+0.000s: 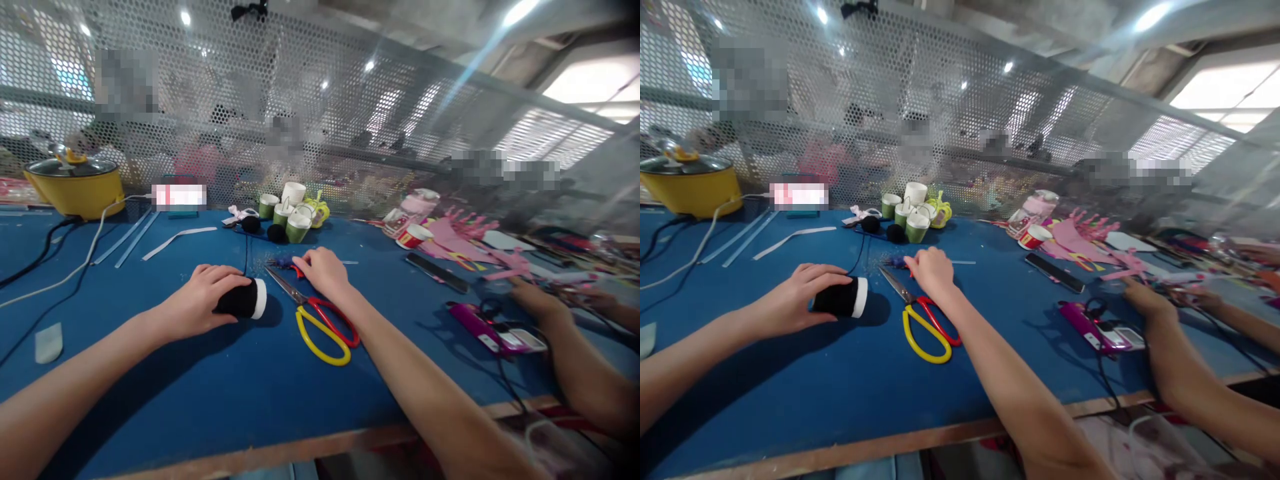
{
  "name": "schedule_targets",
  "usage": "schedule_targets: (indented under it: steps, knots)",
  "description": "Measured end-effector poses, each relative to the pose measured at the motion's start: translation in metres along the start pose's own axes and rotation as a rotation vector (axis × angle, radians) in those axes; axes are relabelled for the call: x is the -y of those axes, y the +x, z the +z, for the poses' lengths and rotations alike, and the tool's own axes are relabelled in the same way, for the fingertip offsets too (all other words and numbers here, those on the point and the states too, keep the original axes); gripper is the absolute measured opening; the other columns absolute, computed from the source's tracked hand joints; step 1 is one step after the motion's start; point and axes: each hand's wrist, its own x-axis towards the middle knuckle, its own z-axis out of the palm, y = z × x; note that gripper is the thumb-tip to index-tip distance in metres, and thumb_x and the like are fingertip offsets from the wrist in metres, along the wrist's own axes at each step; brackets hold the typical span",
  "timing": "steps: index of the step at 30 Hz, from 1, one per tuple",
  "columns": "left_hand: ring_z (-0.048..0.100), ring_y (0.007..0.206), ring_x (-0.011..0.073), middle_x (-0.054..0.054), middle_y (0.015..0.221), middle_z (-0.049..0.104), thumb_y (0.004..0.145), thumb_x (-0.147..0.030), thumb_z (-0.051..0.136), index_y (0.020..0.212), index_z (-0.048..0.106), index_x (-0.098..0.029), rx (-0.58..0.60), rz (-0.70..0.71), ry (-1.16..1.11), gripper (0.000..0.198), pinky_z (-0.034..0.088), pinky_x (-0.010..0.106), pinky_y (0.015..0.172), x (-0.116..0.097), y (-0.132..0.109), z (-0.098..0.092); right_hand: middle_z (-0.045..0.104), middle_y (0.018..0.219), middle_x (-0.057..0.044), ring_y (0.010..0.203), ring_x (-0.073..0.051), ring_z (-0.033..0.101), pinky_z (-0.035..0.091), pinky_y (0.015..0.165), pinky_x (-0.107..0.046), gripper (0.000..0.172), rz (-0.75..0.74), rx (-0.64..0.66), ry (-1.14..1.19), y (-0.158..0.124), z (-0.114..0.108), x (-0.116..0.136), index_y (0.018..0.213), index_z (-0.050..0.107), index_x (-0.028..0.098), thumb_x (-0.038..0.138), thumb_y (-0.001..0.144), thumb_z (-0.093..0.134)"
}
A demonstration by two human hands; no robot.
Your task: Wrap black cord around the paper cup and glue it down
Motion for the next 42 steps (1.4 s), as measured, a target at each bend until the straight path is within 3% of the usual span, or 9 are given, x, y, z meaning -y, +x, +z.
schedule_targets:
  steps: [3, 6, 9, 12, 14, 18, 27, 42]
  knots:
    - [0.048, 0.109, 0.0277, 0.013, 0.121, 0.051, 0.073, -0.019, 0.064, 0.118, 0.043, -0.021, -0.019, 0.05, -0.003, 0.05, 0.034, 0.044, 0.09, -0.004, -0.001, 0.001, 0.067, 0.075, -0.005, 0.072, -0.017, 0.059, 0.042, 0.066, -0.028, 0.046, -0.077, 0.176, 0.101, -0.014, 0.005, 0.025, 0.066, 0.067, 0.02, 0.056, 0.08, 0.043]
    - [0.048, 0.11, 0.028, 0.013, 0.122, 0.05, 0.072, -0.019, 0.064, 0.118, 0.043, -0.021, -0.032, 0.087, -0.003, 0.051, 0.035, 0.043, 0.09, -0.006, -0.002, 0.004, 0.068, 0.087, -0.006, 0.081, -0.016, 0.059, 0.043, 0.074, -0.029, 0.057, -0.063, 0.466, 0.426, -0.024, 0.017, 0.044, 0.072, 0.069, 0.019, 0.064, 0.079, 0.035]
    - [0.046, 0.112, 0.0291, 0.013, 0.124, 0.049, 0.07, -0.018, 0.065, 0.119, 0.043, -0.022, -0.032, 0.103, -0.013, 0.054, 0.034, 0.044, 0.091, -0.007, -0.002, 0.006, 0.067, 0.084, -0.004, 0.082, -0.015, 0.058, 0.042, 0.077, -0.027, 0.043, -0.088, 0.555, 0.661, -0.029, 0.029, 0.055, 0.072, 0.067, 0.018, 0.058, 0.075, 0.05]
    - [0.047, 0.112, 0.0298, 0.013, 0.122, 0.051, 0.07, -0.02, 0.066, 0.118, 0.044, -0.021, -0.001, 0.099, -0.041, 0.052, 0.035, 0.045, 0.091, -0.008, -0.002, 0.005, 0.065, 0.076, -0.001, 0.075, -0.013, 0.057, 0.042, 0.075, -0.026, 0.023, -0.087, 0.527, 0.838, -0.031, 0.034, 0.058, 0.072, 0.065, 0.018, 0.039, 0.065, 0.068]
    - [0.047, 0.112, 0.0288, 0.012, 0.121, 0.052, 0.071, -0.023, 0.065, 0.119, 0.042, -0.021, 0.022, 0.07, -0.089, 0.052, 0.036, 0.045, 0.091, -0.008, -0.002, 0.003, 0.064, 0.072, 0.0, 0.071, -0.011, 0.056, 0.041, 0.074, -0.025, 0.018, -0.075, 0.47, 0.899, -0.031, 0.034, 0.057, 0.069, 0.064, 0.017, 0.032, 0.061, 0.07]
    - [0.048, 0.114, 0.0265, 0.011, 0.126, 0.05, 0.071, -0.034, 0.065, 0.125, 0.035, -0.022, 0.027, -0.062, -0.229, 0.062, 0.04, 0.041, 0.092, -0.01, -0.001, -0.001, 0.062, 0.069, 0.001, 0.062, -0.008, 0.051, 0.039, 0.062, -0.023, 0.019, -0.096, 0.334, 0.92, -0.028, 0.03, 0.051, 0.068, 0.063, 0.017, 0.033, 0.061, 0.07]
    - [0.059, 0.095, 0.0236, 0.007, 0.109, 0.062, 0.068, -0.04, 0.066, 0.112, 0.051, -0.017, 0.096, -0.193, -0.373, 0.052, 0.049, 0.034, 0.079, -0.014, 0.001, -0.005, 0.054, 0.059, 0.003, 0.054, -0.008, 0.045, 0.036, 0.055, -0.023, 0.023, -0.129, 0.163, 0.86, -0.025, 0.025, 0.044, 0.065, 0.056, 0.017, 0.038, 0.063, 0.066]
    - [0.055, 0.104, 0.0244, 0.009, 0.115, 0.058, 0.07, -0.036, 0.067, 0.115, 0.047, -0.019, 0.061, -0.036, -0.288, 0.052, 0.044, 0.037, 0.086, -0.013, -0.002, -0.005, 0.055, 0.057, 0.003, 0.053, -0.008, 0.046, 0.036, 0.056, -0.024, 0.019, -0.124, 0.196, 0.704, -0.028, 0.028, 0.045, 0.062, 0.053, 0.017, 0.033, 0.068, 0.062]
